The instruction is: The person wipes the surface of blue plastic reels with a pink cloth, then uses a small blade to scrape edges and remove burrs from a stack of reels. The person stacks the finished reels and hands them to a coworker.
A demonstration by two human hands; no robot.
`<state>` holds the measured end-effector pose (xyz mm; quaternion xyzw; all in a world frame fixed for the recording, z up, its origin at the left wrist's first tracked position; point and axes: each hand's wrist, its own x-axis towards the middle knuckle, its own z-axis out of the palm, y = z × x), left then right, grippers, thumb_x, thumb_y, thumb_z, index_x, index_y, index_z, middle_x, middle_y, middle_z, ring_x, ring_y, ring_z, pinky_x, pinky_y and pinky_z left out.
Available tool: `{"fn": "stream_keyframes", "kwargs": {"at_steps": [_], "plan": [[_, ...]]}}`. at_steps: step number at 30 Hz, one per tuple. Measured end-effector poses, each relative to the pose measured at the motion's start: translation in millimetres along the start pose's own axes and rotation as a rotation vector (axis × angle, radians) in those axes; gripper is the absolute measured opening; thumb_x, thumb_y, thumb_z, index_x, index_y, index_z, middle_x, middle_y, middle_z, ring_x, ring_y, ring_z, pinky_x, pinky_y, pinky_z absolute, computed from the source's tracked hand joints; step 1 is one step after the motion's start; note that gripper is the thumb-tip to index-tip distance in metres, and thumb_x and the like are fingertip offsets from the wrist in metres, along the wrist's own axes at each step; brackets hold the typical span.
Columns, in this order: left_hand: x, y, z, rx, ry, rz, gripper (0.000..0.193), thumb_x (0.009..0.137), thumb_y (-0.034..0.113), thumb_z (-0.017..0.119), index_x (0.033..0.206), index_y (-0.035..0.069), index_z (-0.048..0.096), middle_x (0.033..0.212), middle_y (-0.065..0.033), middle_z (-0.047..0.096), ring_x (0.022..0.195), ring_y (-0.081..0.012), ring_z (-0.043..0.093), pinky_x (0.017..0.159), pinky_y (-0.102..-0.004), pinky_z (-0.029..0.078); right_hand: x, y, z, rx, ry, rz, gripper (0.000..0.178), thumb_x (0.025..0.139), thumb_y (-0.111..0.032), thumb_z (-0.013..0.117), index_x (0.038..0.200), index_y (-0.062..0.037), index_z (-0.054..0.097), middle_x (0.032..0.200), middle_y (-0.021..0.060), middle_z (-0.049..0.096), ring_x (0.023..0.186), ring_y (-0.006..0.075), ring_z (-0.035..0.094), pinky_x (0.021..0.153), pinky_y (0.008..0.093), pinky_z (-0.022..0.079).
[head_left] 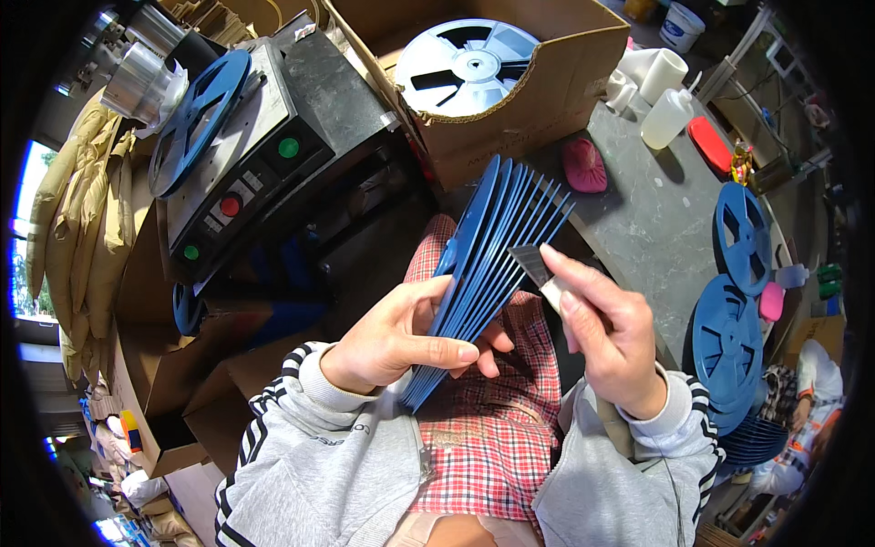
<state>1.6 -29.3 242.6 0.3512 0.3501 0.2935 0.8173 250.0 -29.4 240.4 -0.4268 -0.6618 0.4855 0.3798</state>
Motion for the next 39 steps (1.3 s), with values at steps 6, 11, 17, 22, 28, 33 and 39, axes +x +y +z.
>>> {"fn": "stream_keyframes", "kwargs": {"at_steps": [6,11,17,22,28,33,39], "plan": [[0,-1,1,-0.003,0.03,-0.004,0.061,0.078,0.006,0.076,0.13,-0.007,0.048,0.108,-0.0241,0.068,0.088,-0.0273,0.072,0.069,-0.0281,0.055,-3,-4,3,0.006,-0.012,-0.011,0.038,0.094,0.003,0.055,0.131,0.0059,0.058,0.097,0.0184,0.071,0.074,0.0147,0.065,0.069,0.0268,0.052],[0,-1,1,-0.014,0.023,-0.003,0.058,0.078,0.005,0.075,0.128,-0.007,0.05,0.107,-0.0247,0.068,0.088,-0.0284,0.072,0.069,-0.0281,0.056,-5,5,6,0.001,-0.034,-0.135,0.038,0.095,0.002,0.054,0.132,0.0053,0.058,0.093,0.0153,0.071,0.069,0.0103,0.06,0.064,0.0244,0.05],[-1,0,1,-0.019,0.017,0.0,0.058,0.078,0.005,0.075,0.129,-0.007,0.05,0.107,-0.0243,0.069,0.088,-0.028,0.073,0.069,-0.0281,0.056,3,4,3,0.051,0.037,0.002,0.039,0.095,0.002,0.053,0.134,0.003,0.058,0.091,0.015,0.072,0.068,0.0099,0.061,0.063,0.0248,0.05],[1,0,0,0.005,0.025,-0.005,0.059,0.078,0.007,0.076,0.13,-0.007,0.049,0.107,-0.0236,0.069,0.088,-0.0268,0.073,0.07,-0.0277,0.056,-4,1,6,-0.011,-0.024,-0.095,0.041,0.092,0.004,0.055,0.133,0.0043,0.058,0.093,0.0188,0.072,0.076,0.0202,0.07,0.072,0.0287,0.053],[0,2,1,0.006,0.03,-0.01,0.059,0.079,0.007,0.076,0.129,-0.007,0.049,0.108,-0.0233,0.069,0.088,-0.0261,0.073,0.07,-0.0274,0.055,-7,-1,7,-0.023,-0.082,-0.155,0.039,0.093,0.003,0.056,0.131,0.0058,0.059,0.09,0.0173,0.071,0.066,0.0209,0.067,0.067,0.0281,0.052],[0,1,1,0.0,0.016,-0.022,0.059,0.079,0.008,0.076,0.129,-0.006,0.049,0.108,-0.0232,0.069,0.088,-0.0261,0.073,0.072,-0.0281,0.056,7,2,4,-0.044,0.028,-0.11,0.04,0.092,0.004,0.055,0.132,0.0042,0.058,0.093,0.0179,0.072,0.064,0.013,0.063,0.059,0.0248,0.049],[-1,-2,-2,-0.007,-0.005,-0.018,0.058,0.081,0.007,0.076,0.131,-0.005,0.049,0.109,-0.0225,0.069,0.089,-0.0259,0.073,0.073,-0.0274,0.056,3,-2,6,-0.044,-0.068,-0.154,0.039,0.092,0.004,0.057,0.131,0.0055,0.059,0.091,0.0209,0.071,0.072,0.0215,0.07,0.071,0.0292,0.053]]}}
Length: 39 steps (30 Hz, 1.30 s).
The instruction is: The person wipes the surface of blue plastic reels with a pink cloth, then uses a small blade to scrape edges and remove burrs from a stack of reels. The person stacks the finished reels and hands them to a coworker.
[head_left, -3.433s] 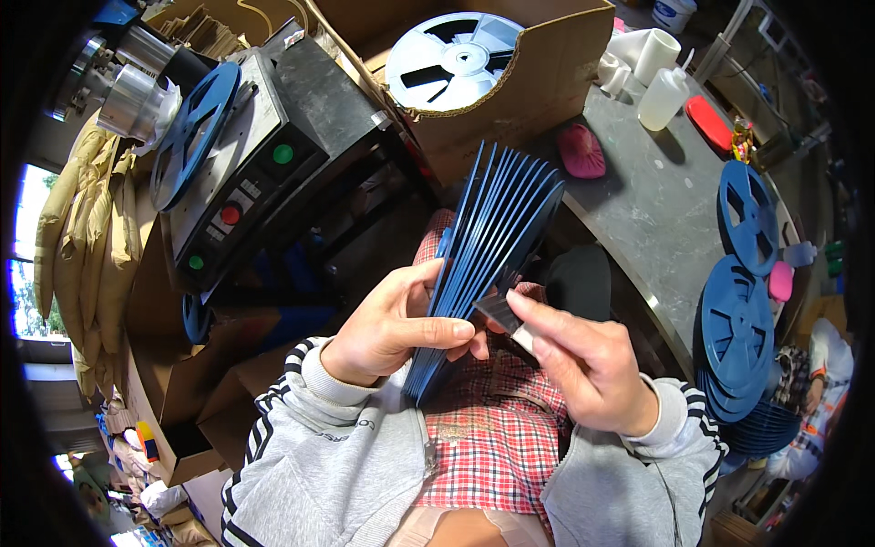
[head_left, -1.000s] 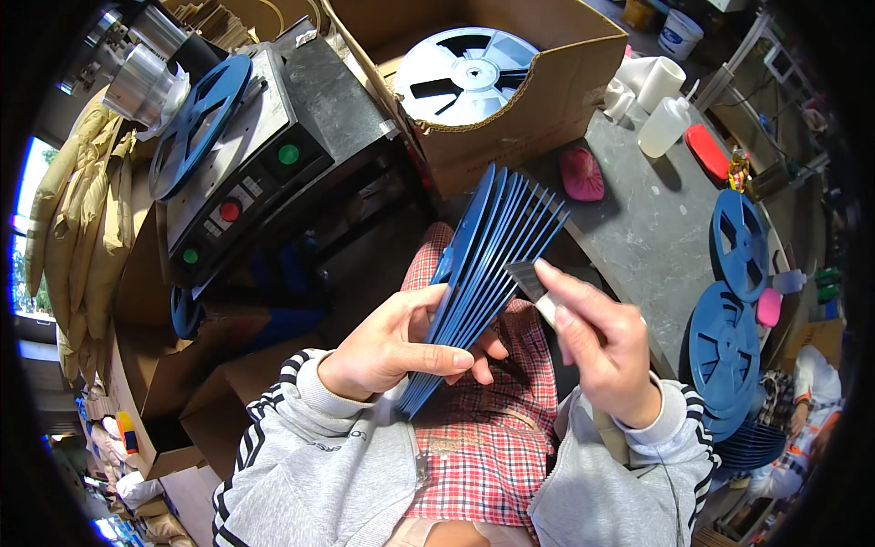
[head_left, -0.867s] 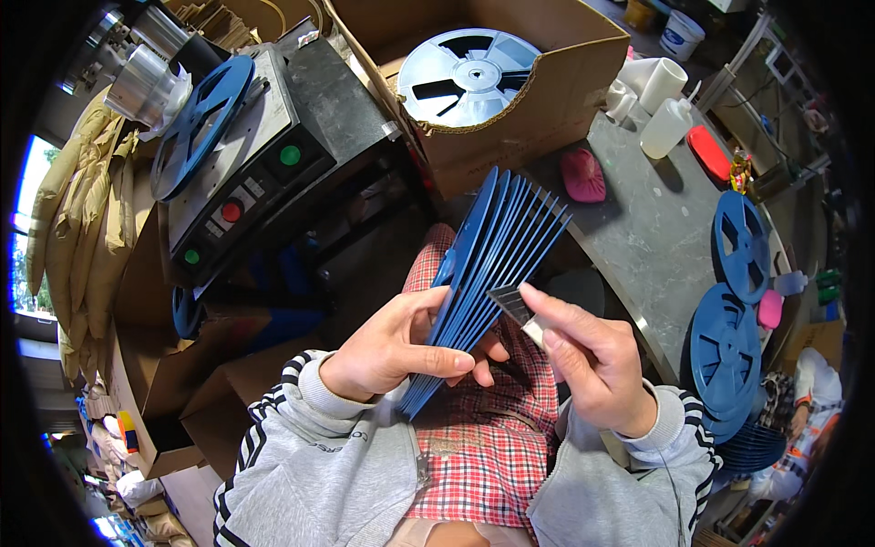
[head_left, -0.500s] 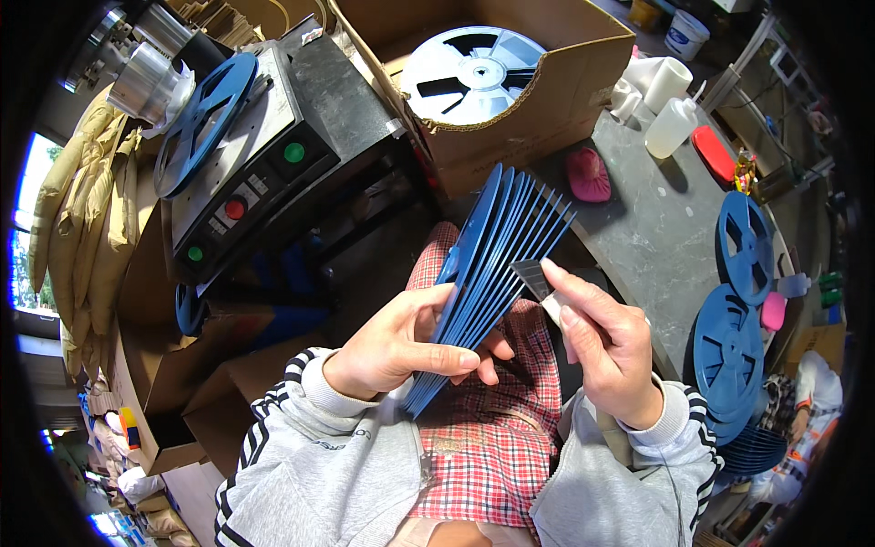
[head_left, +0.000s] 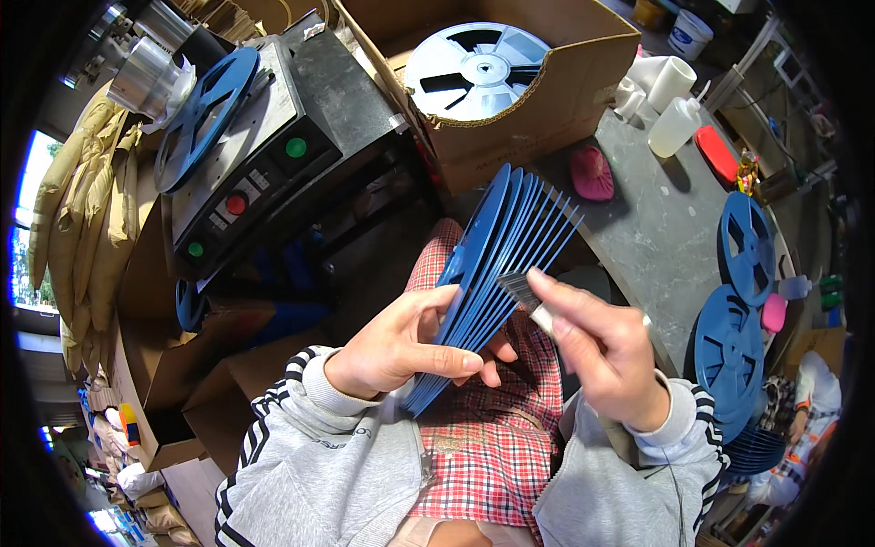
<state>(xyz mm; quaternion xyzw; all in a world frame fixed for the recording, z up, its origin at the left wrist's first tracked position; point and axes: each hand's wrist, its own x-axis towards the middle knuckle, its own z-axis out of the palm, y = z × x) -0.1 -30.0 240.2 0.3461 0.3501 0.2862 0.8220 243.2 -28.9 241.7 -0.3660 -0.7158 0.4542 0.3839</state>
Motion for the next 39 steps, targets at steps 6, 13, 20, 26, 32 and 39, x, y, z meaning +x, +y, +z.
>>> {"fn": "stream_keyframes", "kwargs": {"at_steps": [6,13,20,26,32,39], "plan": [[1,2,1,-0.006,0.005,-0.002,0.061,0.078,0.007,0.076,0.131,-0.006,0.049,0.109,-0.0222,0.069,0.089,-0.0261,0.073,0.071,-0.0266,0.056,2,-5,0,0.016,0.051,0.13,0.039,0.092,0.004,0.056,0.131,0.0062,0.058,0.091,0.0219,0.071,0.071,0.0233,0.07,0.068,0.0293,0.054],[0,0,0,-0.006,0.015,0.007,0.061,0.08,0.006,0.076,0.132,-0.006,0.048,0.109,-0.0227,0.069,0.09,-0.0267,0.073,0.072,-0.0275,0.057,2,-5,0,-0.05,0.027,0.019,0.041,0.09,0.005,0.058,0.131,0.005,0.059,0.098,0.0262,0.07,0.078,0.0297,0.073,0.071,0.0329,0.057],[0,-8,-2,-0.043,0.06,0.046,0.067,0.08,0.004,0.077,0.135,-0.002,0.039,0.112,-0.0277,0.066,0.091,-0.0312,0.072,0.072,-0.0306,0.058,-1,-5,-1,0.042,-0.014,0.014,0.039,0.093,0.001,0.056,0.132,0.0039,0.058,0.095,0.0202,0.073,0.081,0.0237,0.073,0.07,0.0302,0.056],[-2,-6,0,-0.085,0.033,0.13,0.061,0.086,0.014,0.072,0.133,-0.004,0.038,0.112,-0.0314,0.065,0.09,-0.0323,0.073,0.07,-0.0315,0.057,6,5,-3,0.049,0.058,0.075,0.04,0.094,0.003,0.053,0.134,0.0025,0.058,0.08,0.0089,0.067,0.058,0.0066,0.054,0.056,0.0222,0.045],[-3,-7,-2,-0.041,0.026,0.119,0.06,0.087,0.015,0.071,0.133,-0.004,0.038,0.113,-0.0317,0.065,0.089,-0.0329,0.073,0.067,-0.0317,0.057,2,7,0,0.041,0.018,0.01,0.039,0.094,0.002,0.053,0.133,0.0033,0.058,0.088,0.0128,0.072,0.062,0.0078,0.059,0.057,0.0226,0.047],[0,-9,-9,-0.083,-0.057,0.144,0.042,0.094,0.01,0.066,0.126,-0.001,0.041,0.119,-0.0273,0.064,0.096,-0.0301,0.071,0.074,-0.0305,0.055,-1,1,2,0.031,-0.057,-0.047,0.038,0.092,0.003,0.057,0.129,0.0062,0.06,0.103,0.0226,0.071,0.084,0.0255,0.073,0.075,0.0309,0.056]]}}
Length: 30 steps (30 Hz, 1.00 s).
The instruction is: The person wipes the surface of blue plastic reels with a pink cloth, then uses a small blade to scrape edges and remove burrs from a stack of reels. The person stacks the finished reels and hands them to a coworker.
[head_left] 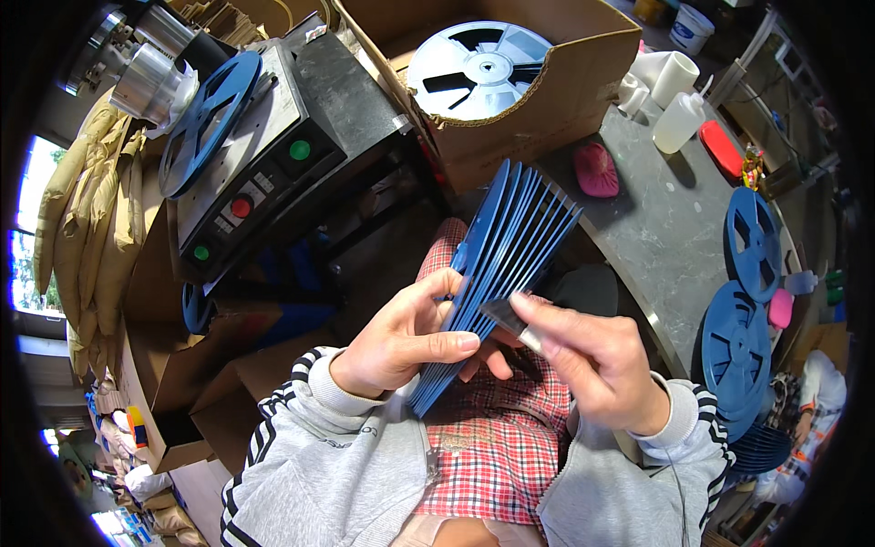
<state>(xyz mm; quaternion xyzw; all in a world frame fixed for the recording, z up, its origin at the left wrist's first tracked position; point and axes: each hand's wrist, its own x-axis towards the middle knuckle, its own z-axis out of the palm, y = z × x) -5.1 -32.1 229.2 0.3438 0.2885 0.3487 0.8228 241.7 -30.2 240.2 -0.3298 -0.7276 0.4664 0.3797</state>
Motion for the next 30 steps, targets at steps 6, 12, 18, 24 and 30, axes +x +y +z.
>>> {"fn": "stream_keyframes", "kwargs": {"at_steps": [6,12,18,24,30], "plan": [[1,4,11,0.02,0.091,-0.045,0.062,0.083,0.013,0.076,0.133,-0.002,0.041,0.12,-0.0319,0.063,0.098,-0.0376,0.071,0.074,-0.0343,0.057,11,9,-2,0.074,0.121,0.071,0.04,0.095,0.002,0.052,0.135,-0.0004,0.058,0.083,0.0104,0.068,0.059,0.0066,0.053,0.055,0.0224,0.045],[0,2,4,-0.01,0.015,-0.048,0.049,0.092,0.007,0.068,0.131,-0.001,0.04,0.129,-0.0243,0.059,0.108,-0.0351,0.068,0.082,-0.0373,0.058,8,13,3,-0.004,0.068,-0.026,0.041,0.097,0.0,0.049,0.137,0.0013,0.055,0.078,0.0031,0.064,0.055,0.0048,0.048,0.051,0.0207,0.041],[-1,4,5,-0.005,0.023,-0.05,0.049,0.092,0.007,0.068,0.132,0.0,0.04,0.125,-0.0243,0.061,0.108,-0.0345,0.068,0.083,-0.0372,0.057,10,13,2,-0.032,0.067,-0.043,0.041,0.095,0.002,0.051,0.136,0.0024,0.056,0.085,0.0064,0.069,0.059,0.0044,0.051,0.054,0.0196,0.041],[-1,3,4,-0.007,0.042,-0.046,0.052,0.091,0.007,0.068,0.134,-0.001,0.039,0.124,-0.0267,0.061,0.107,-0.0364,0.068,0.082,-0.0371,0.058,12,7,-1,-0.013,0.066,0.05,0.04,0.093,0.003,0.053,0.134,0.0035,0.058,0.086,0.0118,0.07,0.064,0.0103,0.06,0.061,0.024,0.048],[-1,3,2,-0.004,0.026,-0.036,0.048,0.093,0.006,0.066,0.132,-0.001,0.039,0.123,-0.0244,0.062,0.108,-0.0348,0.068,0.082,-0.0359,0.058,12,7,3,-0.063,0.067,-0.026,0.04,0.094,0.002,0.055,0.134,0.0038,0.057,0.091,0.0184,0.068,0.071,0.0182,0.066,0.064,0.0273,0.052]]}}
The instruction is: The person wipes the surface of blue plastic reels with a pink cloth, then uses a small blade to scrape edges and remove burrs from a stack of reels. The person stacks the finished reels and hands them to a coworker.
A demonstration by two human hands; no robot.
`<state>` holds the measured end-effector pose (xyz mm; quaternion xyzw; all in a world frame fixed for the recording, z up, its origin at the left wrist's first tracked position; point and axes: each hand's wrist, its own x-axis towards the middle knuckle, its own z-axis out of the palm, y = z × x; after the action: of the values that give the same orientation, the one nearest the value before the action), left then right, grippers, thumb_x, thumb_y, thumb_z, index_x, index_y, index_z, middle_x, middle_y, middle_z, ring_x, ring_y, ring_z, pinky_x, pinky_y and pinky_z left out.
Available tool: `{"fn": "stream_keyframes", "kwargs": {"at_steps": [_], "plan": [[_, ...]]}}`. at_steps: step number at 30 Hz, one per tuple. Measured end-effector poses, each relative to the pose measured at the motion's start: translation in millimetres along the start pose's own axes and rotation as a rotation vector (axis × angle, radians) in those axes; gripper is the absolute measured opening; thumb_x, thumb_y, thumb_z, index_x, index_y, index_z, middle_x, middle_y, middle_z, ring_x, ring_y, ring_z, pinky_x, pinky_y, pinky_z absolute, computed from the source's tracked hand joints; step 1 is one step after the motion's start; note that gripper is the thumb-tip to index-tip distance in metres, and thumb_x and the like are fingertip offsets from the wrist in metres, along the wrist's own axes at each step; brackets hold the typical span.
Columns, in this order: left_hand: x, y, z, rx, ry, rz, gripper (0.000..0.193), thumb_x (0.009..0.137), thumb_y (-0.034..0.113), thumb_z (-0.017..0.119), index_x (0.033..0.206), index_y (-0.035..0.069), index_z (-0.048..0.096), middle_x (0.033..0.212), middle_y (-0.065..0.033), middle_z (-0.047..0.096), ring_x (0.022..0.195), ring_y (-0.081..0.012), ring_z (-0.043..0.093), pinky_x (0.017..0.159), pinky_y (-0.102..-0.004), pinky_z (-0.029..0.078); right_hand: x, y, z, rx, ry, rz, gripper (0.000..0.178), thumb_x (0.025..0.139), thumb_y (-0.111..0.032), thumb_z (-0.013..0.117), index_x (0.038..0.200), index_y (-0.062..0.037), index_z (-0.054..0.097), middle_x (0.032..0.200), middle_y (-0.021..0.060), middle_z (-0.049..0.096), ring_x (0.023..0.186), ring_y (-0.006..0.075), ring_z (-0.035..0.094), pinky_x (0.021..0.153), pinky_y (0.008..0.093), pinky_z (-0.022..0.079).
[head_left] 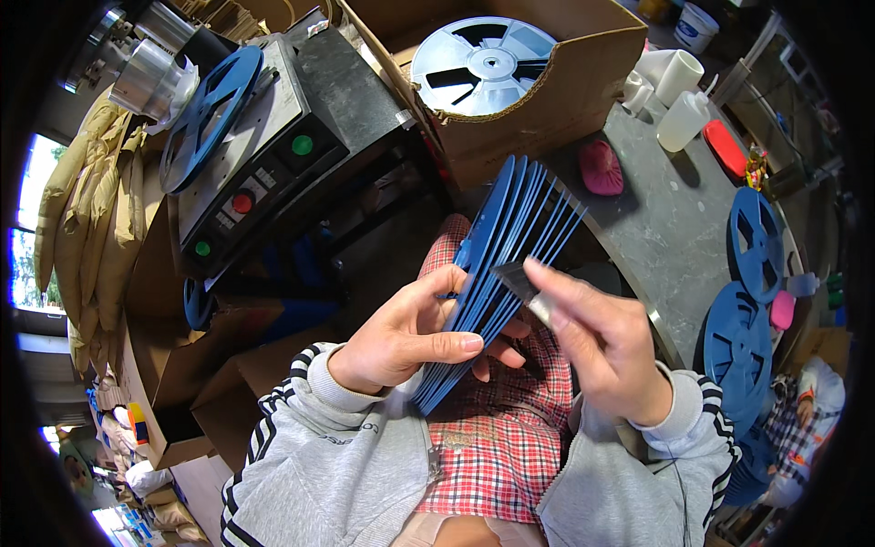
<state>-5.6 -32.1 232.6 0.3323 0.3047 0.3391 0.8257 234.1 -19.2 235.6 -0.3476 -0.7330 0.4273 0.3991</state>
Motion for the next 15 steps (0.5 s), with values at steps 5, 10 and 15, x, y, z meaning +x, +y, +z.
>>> {"fn": "stream_keyframes", "kwargs": {"at_steps": [5,10,15], "plan": [[0,1,0,-0.003,-0.002,-0.008,0.046,0.093,0.004,0.066,0.131,-0.001,0.04,0.122,-0.0231,0.062,0.107,-0.0336,0.068,0.081,-0.0346,0.058,-4,-5,3,-0.015,-0.112,-0.072,0.042,0.09,0.004,0.058,0.132,0.0036,0.059,0.098,0.0252,0.07,0.075,0.028,0.072,0.07,0.0329,0.057],[0,1,1,0.007,0.004,-0.013,0.045,0.093,0.005,0.067,0.129,-0.001,0.041,0.122,-0.0226,0.062,0.107,-0.0337,0.068,0.081,-0.0347,0.057,2,2,1,0.019,0.003,-0.018,0.039,0.092,0.001,0.058,0.13,0.0044,0.06,0.105,0.0251,0.071,0.083,0.0286,0.074,0.074,0.0319,0.057],[0,0,0,0.005,-0.005,-0.008,0.047,0.093,0.006,0.067,0.131,-0.001,0.04,0.122,-0.0236,0.063,0.107,-0.0343,0.068,0.081,-0.035,0.057,2,0,-1,0.03,-0.021,0.032,0.037,0.094,0.001,0.055,0.13,0.0049,0.06,0.103,0.024,0.071,0.084,0.0262,0.073,0.074,0.0308,0.056]]}}
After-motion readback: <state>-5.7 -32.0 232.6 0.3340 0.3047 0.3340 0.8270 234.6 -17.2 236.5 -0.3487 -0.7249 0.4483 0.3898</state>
